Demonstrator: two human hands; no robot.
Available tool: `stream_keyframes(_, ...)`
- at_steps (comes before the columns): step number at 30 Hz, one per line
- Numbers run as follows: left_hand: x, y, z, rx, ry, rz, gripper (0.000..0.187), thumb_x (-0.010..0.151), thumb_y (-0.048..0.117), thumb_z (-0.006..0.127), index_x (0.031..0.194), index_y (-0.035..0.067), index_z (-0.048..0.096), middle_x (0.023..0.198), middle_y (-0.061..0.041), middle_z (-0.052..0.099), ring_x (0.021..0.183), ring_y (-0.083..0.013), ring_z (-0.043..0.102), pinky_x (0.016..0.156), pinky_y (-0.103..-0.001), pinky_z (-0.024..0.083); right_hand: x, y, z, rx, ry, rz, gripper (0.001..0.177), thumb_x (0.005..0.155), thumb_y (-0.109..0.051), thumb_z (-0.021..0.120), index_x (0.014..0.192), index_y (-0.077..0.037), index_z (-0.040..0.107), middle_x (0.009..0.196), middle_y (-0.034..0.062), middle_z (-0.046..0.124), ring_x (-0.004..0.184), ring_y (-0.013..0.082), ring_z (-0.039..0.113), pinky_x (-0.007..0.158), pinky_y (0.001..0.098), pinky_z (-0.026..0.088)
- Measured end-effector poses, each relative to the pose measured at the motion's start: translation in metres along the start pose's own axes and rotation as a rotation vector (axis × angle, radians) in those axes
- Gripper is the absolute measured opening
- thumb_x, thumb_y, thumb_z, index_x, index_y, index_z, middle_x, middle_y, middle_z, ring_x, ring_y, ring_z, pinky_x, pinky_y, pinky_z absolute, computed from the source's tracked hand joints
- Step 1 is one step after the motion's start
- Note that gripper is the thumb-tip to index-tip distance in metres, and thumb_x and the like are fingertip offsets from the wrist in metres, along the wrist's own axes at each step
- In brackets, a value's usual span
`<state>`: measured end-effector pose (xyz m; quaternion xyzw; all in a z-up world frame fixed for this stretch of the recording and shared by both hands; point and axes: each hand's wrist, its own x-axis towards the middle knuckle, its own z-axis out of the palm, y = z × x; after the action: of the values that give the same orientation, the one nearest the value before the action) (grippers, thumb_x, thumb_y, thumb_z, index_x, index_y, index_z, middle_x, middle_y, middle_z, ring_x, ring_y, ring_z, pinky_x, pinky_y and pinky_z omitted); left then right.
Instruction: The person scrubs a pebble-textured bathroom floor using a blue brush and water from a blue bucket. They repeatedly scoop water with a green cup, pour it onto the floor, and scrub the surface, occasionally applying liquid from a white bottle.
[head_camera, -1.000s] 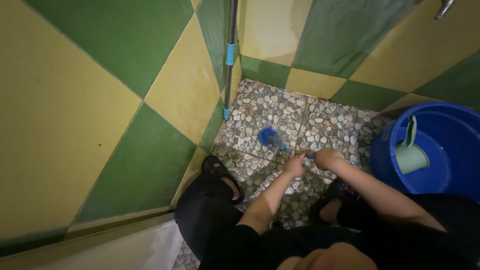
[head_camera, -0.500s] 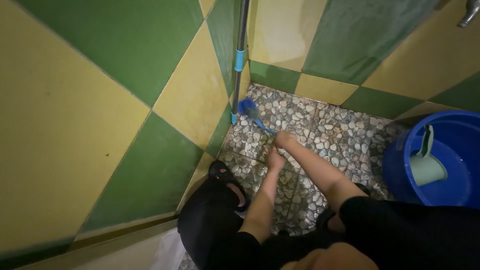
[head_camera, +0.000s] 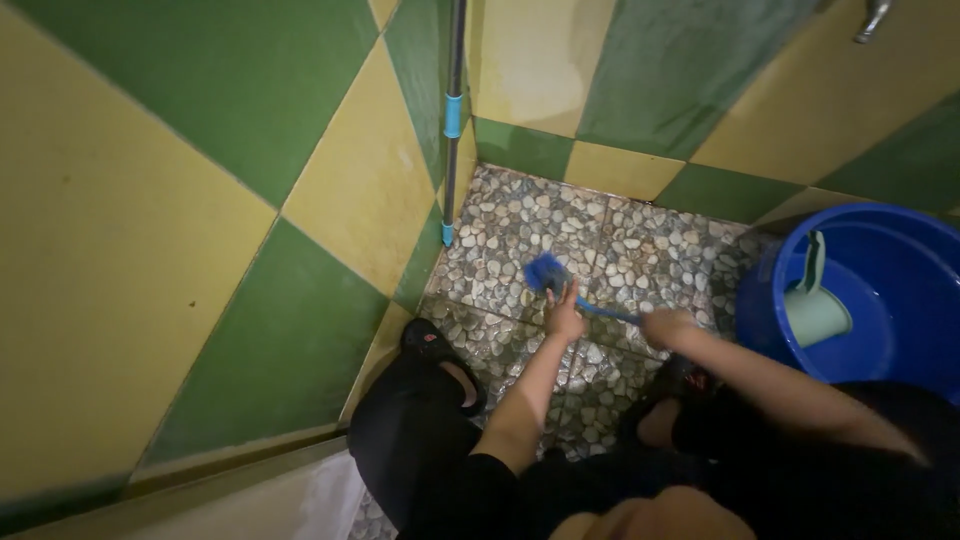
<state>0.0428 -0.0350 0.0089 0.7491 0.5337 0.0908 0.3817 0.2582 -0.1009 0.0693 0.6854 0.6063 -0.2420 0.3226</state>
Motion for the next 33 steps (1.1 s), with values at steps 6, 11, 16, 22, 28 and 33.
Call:
stream_keyframes(6, -0.002, 0.005, 0.006, 0.033, -0.039, -0.002, 0.116, 0.073, 0.027, 0.084, 0.164, 0.038, 0.012, 0.170, 0.000, 0.024, 0.158, -0.0417, 0.009, 0.124, -0.055, 0.022, -0.043, 0.026, 0.037, 0.202, -0.137, 0.165, 0.034, 0.093, -0.017, 0.056, 0.119, -0.010, 0.077, 0.116, 0.0155, 0.079, 0.106, 0.0309, 0.079, 0.086, 0.0480, 0.062)
stream_keyframes(11, -0.002, -0.001, 0.006, 0.037, -0.036, -0.006, 0.114, 0.077, 0.027, 0.082, 0.165, 0.037, 0.011, 0.171, 0.000, 0.024, 0.157, -0.0414, 0.012, 0.120, -0.056, 0.026, 0.019, -0.029, -0.003, 0.206, 0.066, -0.027, 0.037, 0.092, -0.016, 0.059, 0.128, -0.013, 0.067, 0.119, 0.0196, 0.074, 0.111, 0.0350, 0.073, 0.092, 0.0484, 0.058)
stream_keyframes(16, 0.005, -0.013, -0.002, -0.029, 0.117, 0.030, 0.099, 0.078, 0.023, 0.078, 0.163, 0.030, 0.028, 0.170, -0.004, 0.036, 0.156, -0.0419, 0.026, 0.124, -0.047, 0.031, 0.106, -0.089, -0.091, 0.192, 0.231, -0.145, 0.032, 0.090, -0.016, 0.061, 0.114, -0.002, 0.075, 0.115, 0.0217, 0.076, 0.107, 0.0360, 0.075, 0.089, 0.0471, 0.059)
stream_keyframes(22, 0.018, -0.040, -0.021, -0.104, 0.145, -0.142, 0.095, 0.077, 0.025, 0.080, 0.160, 0.029, 0.032, 0.168, -0.003, 0.033, 0.155, -0.0416, 0.018, 0.127, -0.046, 0.020, 0.174, -0.123, -0.176, 0.110, 0.207, -0.130, 0.034, 0.088, -0.014, 0.062, 0.118, -0.004, 0.076, 0.123, 0.0224, 0.073, 0.115, 0.0346, 0.072, 0.095, 0.0439, 0.057)
stream_keyframes(28, 0.026, -0.048, -0.022, -0.065, 0.167, -0.213, 0.098, 0.078, 0.024, 0.080, 0.161, 0.033, 0.030, 0.168, -0.004, 0.029, 0.157, -0.0401, 0.011, 0.124, -0.055, 0.012, 0.176, -0.103, -0.165, 0.292, 0.267, -0.086, 0.039, 0.090, -0.015, 0.059, 0.128, -0.010, 0.068, 0.126, 0.0193, 0.069, 0.118, 0.0359, 0.067, 0.096, 0.0470, 0.054)
stream_keyframes(33, 0.026, -0.038, -0.010, -0.058, 0.148, -0.207, 0.095, 0.078, 0.029, 0.082, 0.160, 0.030, 0.033, 0.165, -0.008, 0.034, 0.155, -0.0402, 0.020, 0.125, -0.057, 0.013, 0.135, -0.058, -0.104, 0.249, 0.267, -0.090, 0.040, 0.095, -0.015, 0.055, 0.133, -0.016, 0.068, 0.124, 0.0195, 0.073, 0.115, 0.0357, 0.071, 0.095, 0.0469, 0.057)
